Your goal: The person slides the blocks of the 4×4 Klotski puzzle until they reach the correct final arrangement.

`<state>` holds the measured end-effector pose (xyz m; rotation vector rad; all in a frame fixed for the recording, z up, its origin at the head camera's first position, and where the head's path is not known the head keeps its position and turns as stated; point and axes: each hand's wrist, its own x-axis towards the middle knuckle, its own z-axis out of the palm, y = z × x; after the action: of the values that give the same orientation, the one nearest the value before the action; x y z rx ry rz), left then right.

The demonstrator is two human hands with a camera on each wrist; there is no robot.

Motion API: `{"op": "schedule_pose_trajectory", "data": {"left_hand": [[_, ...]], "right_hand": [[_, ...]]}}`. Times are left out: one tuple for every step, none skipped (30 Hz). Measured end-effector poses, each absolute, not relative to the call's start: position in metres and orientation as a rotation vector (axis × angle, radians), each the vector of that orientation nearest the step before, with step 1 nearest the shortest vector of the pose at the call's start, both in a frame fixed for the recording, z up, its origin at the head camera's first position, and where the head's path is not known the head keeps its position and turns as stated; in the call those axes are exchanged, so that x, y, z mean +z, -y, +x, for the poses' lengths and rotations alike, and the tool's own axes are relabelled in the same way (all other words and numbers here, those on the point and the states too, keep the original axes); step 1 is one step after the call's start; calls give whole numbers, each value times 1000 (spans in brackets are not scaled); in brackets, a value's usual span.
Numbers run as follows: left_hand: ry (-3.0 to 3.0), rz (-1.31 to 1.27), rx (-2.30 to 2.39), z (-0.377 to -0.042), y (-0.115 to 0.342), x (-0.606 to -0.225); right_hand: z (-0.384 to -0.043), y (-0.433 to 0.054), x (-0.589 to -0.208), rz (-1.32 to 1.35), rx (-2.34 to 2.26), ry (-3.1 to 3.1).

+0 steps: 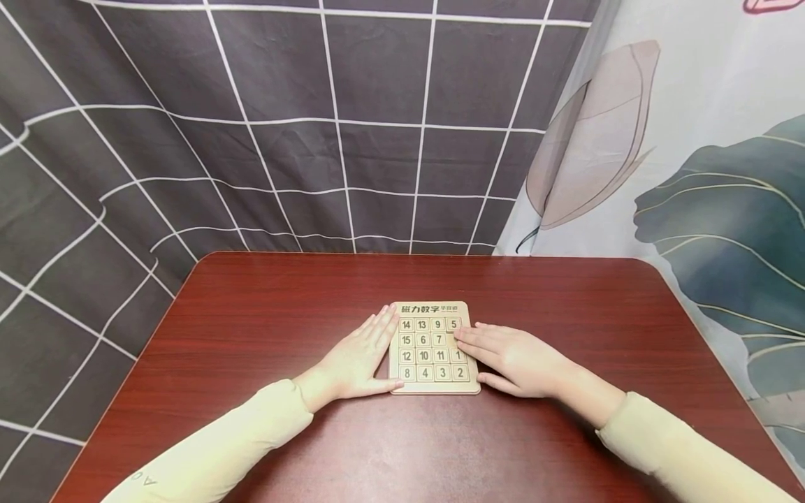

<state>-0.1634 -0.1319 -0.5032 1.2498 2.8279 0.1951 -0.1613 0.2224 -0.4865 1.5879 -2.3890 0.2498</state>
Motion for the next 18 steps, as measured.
{"op": "schedule_pose_trajectory", "data": {"left_hand": [[-2829, 1252, 201, -163, 132, -503], [-2828, 1252, 203, -163, 132, -503], [-2828, 1253, 207, -163, 132, -503], [-2826, 1251, 204, -163, 132, -503], [-2826, 1250, 203, -163, 132, -503], [-2827, 1249, 201, -163, 132, -503], [-2827, 1248, 202, -163, 132, -502], [-2827, 1248, 198, -163, 132, -502], [-2827, 1246, 197, -163, 132, -502], [-2827, 1245, 198, -163, 132, -501], [-2826, 1242, 202, -163, 132, -501], [-2822, 1235, 203, -163, 132, -500], [-2816, 1229, 206, -163, 132, -499], [-2811, 1221, 202, -163, 132, -499], [-2805, 1215, 204, -163, 132, -499], [-2802, 1209, 201, -162, 131, -499], [-2800, 1205, 198, -163, 131, -499], [-2799, 1203, 199, -163, 131, -499]], "right_hand": [[-159, -223, -487, 1599, 260, 2377], [-156, -223, -488, 1606, 263, 2370], [-154, -224, -488, 1612, 266, 2362], [-152, -224, -488, 1618, 270, 2357], [-151, -225, -489, 1620, 268, 2355], [-151, -225, -489, 1621, 265, 2347], [-150, -225, -489, 1618, 261, 2342], [-151, -225, -490, 1613, 255, 2345], [-151, -225, -490, 1611, 254, 2346], [-152, -224, -489, 1607, 249, 2347], [-154, -224, -489, 1602, 244, 2350], [-155, -224, -489, 1599, 238, 2355], [-157, -223, -489, 1593, 234, 2364], [-158, -223, -488, 1588, 227, 2371], [-160, -223, -488, 1582, 218, 2377], [-162, -222, -488, 1574, 208, 2384], [-164, -222, -488, 1569, 202, 2392], [-166, -222, -488, 1564, 193, 2399]]}}
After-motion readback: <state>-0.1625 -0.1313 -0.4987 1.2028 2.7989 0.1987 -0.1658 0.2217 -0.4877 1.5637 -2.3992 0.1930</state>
